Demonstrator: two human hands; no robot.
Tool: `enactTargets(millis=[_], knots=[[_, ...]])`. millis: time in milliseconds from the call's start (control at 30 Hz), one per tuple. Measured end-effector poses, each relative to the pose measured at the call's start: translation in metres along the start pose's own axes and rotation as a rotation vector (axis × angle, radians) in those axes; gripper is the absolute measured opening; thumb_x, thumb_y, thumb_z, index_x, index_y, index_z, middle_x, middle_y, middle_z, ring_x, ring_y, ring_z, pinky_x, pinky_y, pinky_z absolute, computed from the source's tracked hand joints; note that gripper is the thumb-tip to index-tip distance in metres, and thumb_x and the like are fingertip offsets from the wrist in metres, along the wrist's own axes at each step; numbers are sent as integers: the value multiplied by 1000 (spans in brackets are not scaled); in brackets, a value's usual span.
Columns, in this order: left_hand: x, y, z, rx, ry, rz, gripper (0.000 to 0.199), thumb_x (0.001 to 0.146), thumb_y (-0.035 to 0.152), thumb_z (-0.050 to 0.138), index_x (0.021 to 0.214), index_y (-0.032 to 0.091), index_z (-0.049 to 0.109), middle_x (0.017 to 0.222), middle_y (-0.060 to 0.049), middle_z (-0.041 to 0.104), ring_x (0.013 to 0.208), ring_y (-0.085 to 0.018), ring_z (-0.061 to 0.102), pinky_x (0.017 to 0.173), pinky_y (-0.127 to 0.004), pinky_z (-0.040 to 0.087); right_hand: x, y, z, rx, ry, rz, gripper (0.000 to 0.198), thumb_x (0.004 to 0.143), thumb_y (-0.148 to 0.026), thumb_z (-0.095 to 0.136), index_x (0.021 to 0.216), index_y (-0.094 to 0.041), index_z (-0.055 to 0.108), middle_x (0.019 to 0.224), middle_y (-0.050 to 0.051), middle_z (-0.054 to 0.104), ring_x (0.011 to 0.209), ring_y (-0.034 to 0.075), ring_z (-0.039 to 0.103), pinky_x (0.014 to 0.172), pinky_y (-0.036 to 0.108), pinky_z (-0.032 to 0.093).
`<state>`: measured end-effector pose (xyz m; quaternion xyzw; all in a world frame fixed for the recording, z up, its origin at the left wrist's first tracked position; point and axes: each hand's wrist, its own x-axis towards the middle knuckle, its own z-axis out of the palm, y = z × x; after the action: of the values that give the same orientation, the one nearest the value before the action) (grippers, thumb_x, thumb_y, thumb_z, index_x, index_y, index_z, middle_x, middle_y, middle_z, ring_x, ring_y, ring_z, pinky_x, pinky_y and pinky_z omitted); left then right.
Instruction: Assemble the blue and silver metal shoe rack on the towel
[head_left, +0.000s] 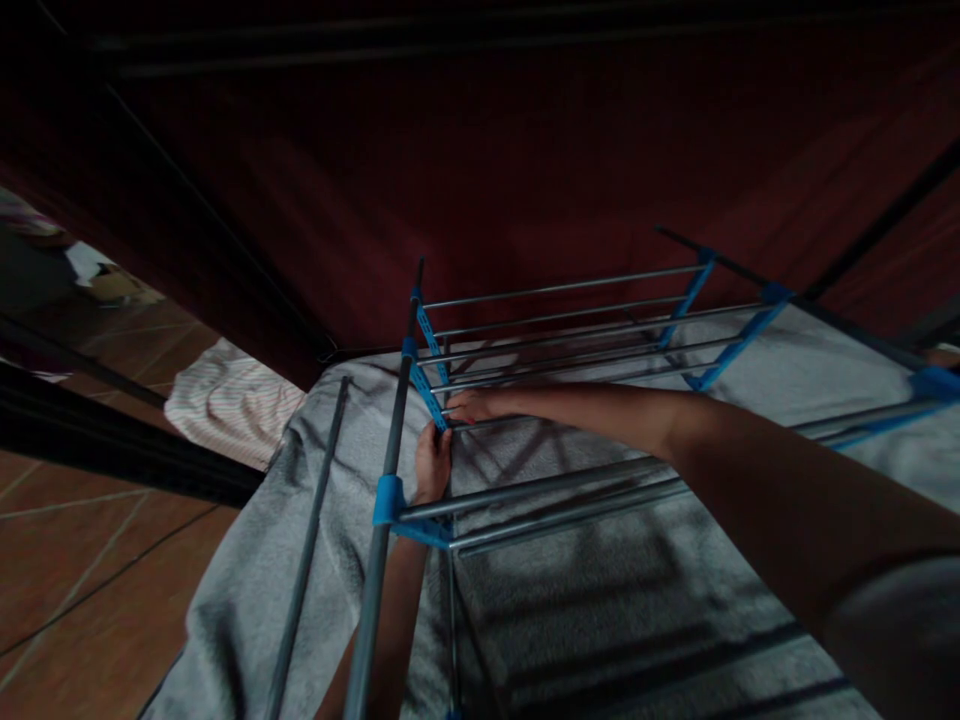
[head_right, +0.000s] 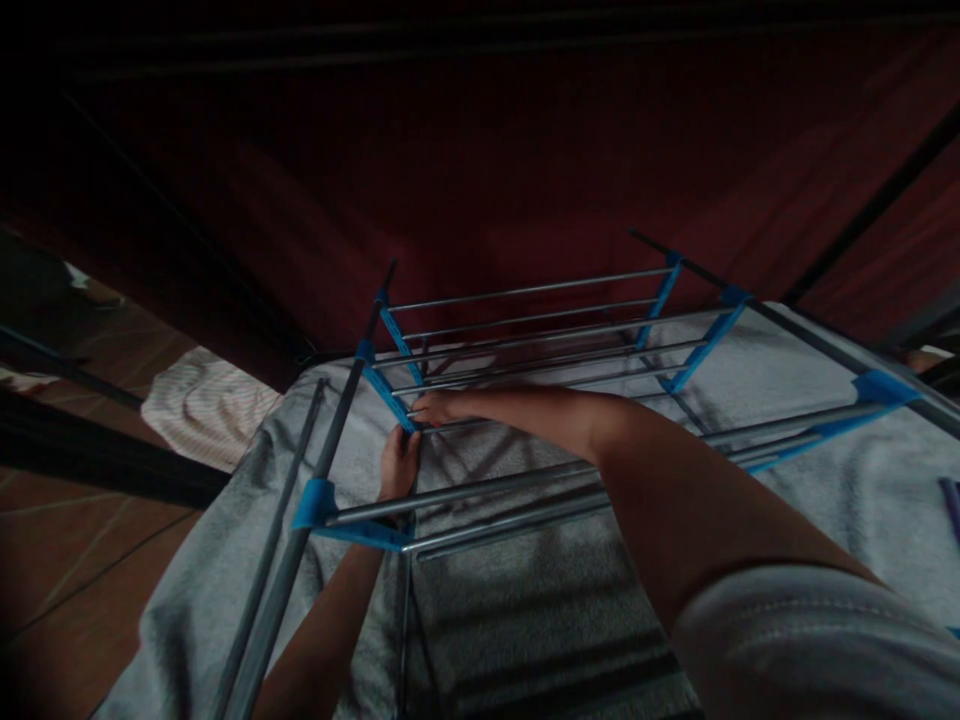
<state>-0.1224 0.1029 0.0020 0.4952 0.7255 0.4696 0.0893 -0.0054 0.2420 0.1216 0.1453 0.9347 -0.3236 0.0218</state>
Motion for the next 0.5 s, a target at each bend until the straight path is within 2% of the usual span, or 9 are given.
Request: enactTargets(millis=[167,367,500], knots=[[0,1,0,0,-6,9,28,92,32,47,118,22,53,118,-10,64,110,-26,58,99,-40,45,4,2,-1,2,-63,4,23,94,-21,45,76,-16,58,67,-1,57,68,13,52,63,23,39],[0,3,-1,8,-8,11,23,93,33,46,110,20,55,112,-11,65,106,-25,59,96,-38,45,8,-3,-4,-8,-102,43,29,95,-27,46,72,-15,58,62,-1,56,65,14,51,62,24,39],[-1,3,-2,20,-7,12,25,92,33,46,111,20,54,113,-12,65,107,-25,58,97,-38,45,1,-7,0,-122,-32,67,25,96,-30,46,80,-16,59,78,4,66,74,17,56,67,26,41]])
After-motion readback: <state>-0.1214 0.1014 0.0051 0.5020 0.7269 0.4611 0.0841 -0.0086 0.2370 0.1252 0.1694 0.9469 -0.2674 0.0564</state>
